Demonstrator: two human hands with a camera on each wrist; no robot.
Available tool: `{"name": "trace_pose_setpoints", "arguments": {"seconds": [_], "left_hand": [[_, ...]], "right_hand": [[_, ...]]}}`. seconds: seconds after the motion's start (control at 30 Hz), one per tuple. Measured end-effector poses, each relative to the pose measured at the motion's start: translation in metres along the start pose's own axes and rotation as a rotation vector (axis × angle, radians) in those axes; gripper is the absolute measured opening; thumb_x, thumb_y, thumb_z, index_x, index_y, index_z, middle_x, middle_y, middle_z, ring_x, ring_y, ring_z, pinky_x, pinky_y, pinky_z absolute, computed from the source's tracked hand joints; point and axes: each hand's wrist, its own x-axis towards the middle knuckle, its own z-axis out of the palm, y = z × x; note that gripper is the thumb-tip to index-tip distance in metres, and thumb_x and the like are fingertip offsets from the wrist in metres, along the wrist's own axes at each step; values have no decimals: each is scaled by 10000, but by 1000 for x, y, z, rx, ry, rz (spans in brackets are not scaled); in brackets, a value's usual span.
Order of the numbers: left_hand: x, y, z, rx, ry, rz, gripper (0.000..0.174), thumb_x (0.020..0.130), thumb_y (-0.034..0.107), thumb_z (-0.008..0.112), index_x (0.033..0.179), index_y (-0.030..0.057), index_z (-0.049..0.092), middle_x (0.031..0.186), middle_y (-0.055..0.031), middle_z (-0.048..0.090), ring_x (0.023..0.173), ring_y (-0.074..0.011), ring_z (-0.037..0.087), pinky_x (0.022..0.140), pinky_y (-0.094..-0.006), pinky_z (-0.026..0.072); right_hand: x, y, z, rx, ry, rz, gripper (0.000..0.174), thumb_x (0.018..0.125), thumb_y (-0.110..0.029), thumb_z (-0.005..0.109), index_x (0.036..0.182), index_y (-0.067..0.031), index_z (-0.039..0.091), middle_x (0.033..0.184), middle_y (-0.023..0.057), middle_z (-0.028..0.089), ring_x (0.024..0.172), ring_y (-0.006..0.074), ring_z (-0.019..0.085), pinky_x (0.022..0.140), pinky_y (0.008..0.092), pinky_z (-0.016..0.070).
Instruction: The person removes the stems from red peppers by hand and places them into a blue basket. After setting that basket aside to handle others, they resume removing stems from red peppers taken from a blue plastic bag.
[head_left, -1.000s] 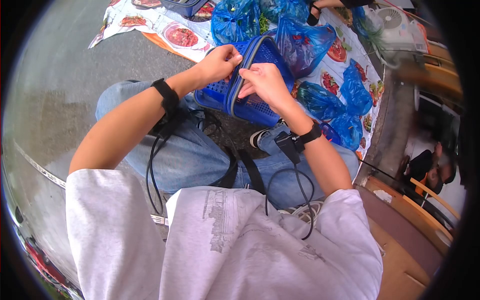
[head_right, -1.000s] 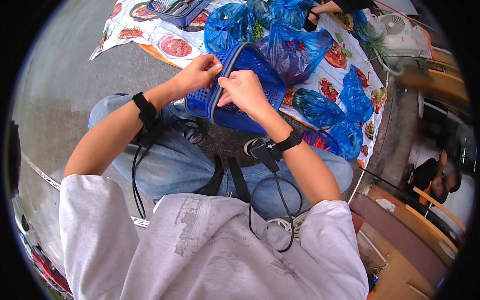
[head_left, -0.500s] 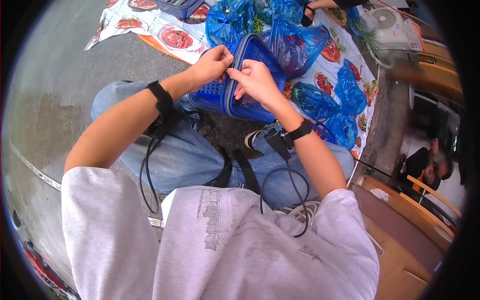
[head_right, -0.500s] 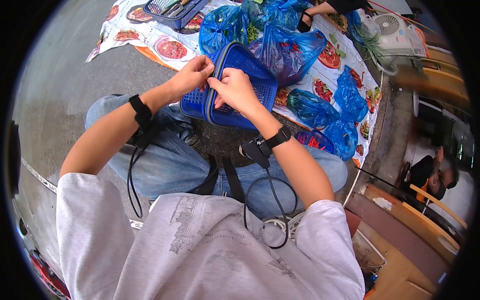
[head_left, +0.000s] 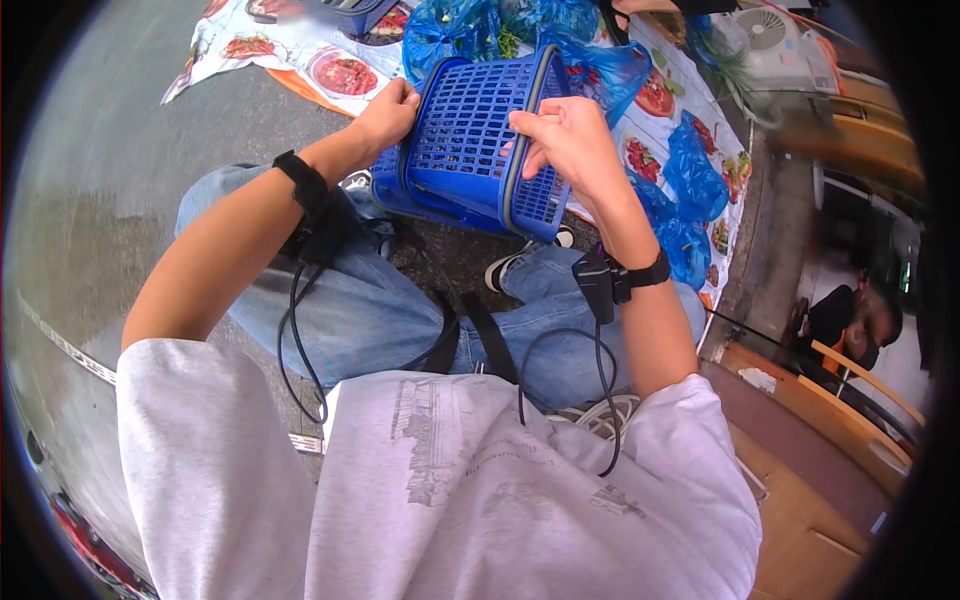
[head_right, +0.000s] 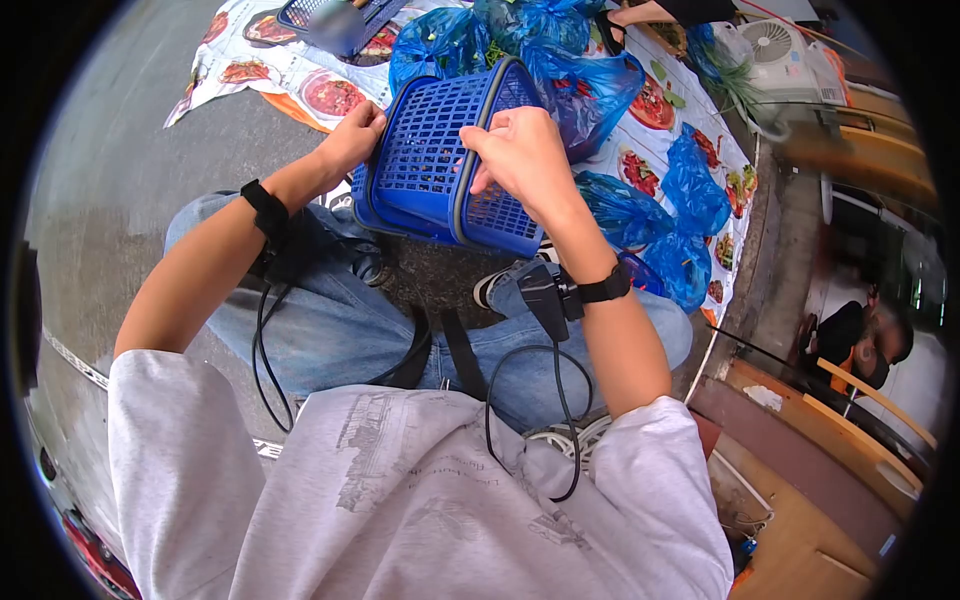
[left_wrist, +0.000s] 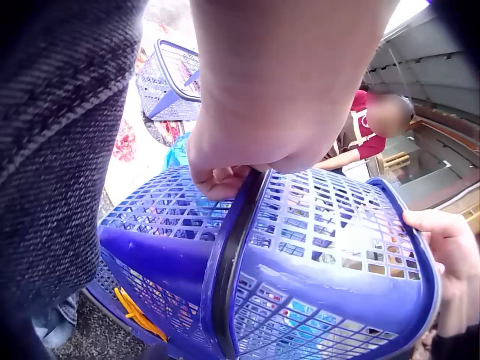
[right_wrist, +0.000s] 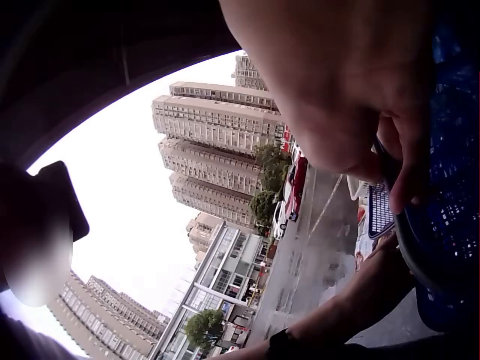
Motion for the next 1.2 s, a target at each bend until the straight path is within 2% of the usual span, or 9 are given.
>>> {"name": "trace_pose_setpoints", "arguments": {"seconds": [0.2,0.23,0.37,0.57,0.67,0.73,0.97,1.1,1.2], "left_hand": [[12,-14,-7,-38,94,-138,131,1050,213,434,1068,96,490,862,-32,557,727,-158,547,666,-356,500],[3,-2,-5,-81,103,-197,381,1022,294,463,1204,-35,526,1087,-198,661,936,-225,672,843,-378,513],[18,-21,-10,194,174,-143,539,948,423,570,1242,-22,489,1162,-266,668,1048,-333,690,923,-411,511],[21,-48,-15,551,112,36,392,973,247,559,1257,25,406,1140,-268,673,1013,-422,688,845,-481,536],[7,-28,-8,285,5,-146,328,1000,100,537,1280,44,375,1102,-144,631,888,-263,708,669,-380,604],[13,-40,-9,229,-12,-219,285,1026,135,533,1257,107,367,1146,-144,630,922,-275,707,684,-441,620],[28,-57,-18,298,-20,-367,310,1062,246,522,1313,141,373,1259,-118,609,1057,-287,688,784,-518,610],[31,-64,-25,325,1,-396,375,1047,244,543,1358,169,348,1299,-93,592,1129,-299,649,860,-581,563],[49,-72,-44,331,-93,-489,508,979,328,612,1395,161,373,1352,-103,564,1209,-330,590,930,-649,476]], "right_hand": [[-75,-69,-104,30,-17,-29,248,922,-185,697,954,60,677,793,138,726,613,131,695,448,208,460],[-93,-82,-128,18,-2,-43,277,935,-196,691,1009,71,681,801,133,727,627,120,696,448,194,455],[-171,-105,-237,-50,267,-106,358,974,-217,650,1157,90,655,1003,148,733,714,98,701,455,173,430],[-289,-93,-292,-573,1143,-103,395,1055,-214,512,1347,35,607,1424,138,566,1136,167,640,1037,309,475],[-323,-75,-309,-966,1339,162,340,988,-169,664,1279,7,658,1046,82,718,982,145,674,920,260,507],[-375,-36,-378,-943,882,84,434,1020,-215,618,1353,61,581,1229,118,683,949,105,641,746,227,468],[-398,85,-324,-927,758,173,282,976,-75,655,1216,70,628,926,165,732,780,125,651,705,286,512],[-396,158,-280,-956,677,128,149,913,-29,651,1027,52,599,812,245,601,724,454,588,662,449,476],[-402,227,-259,-964,636,67,165,900,-2,638,1055,18,584,843,239,594,824,450,607,707,501,466]]}}
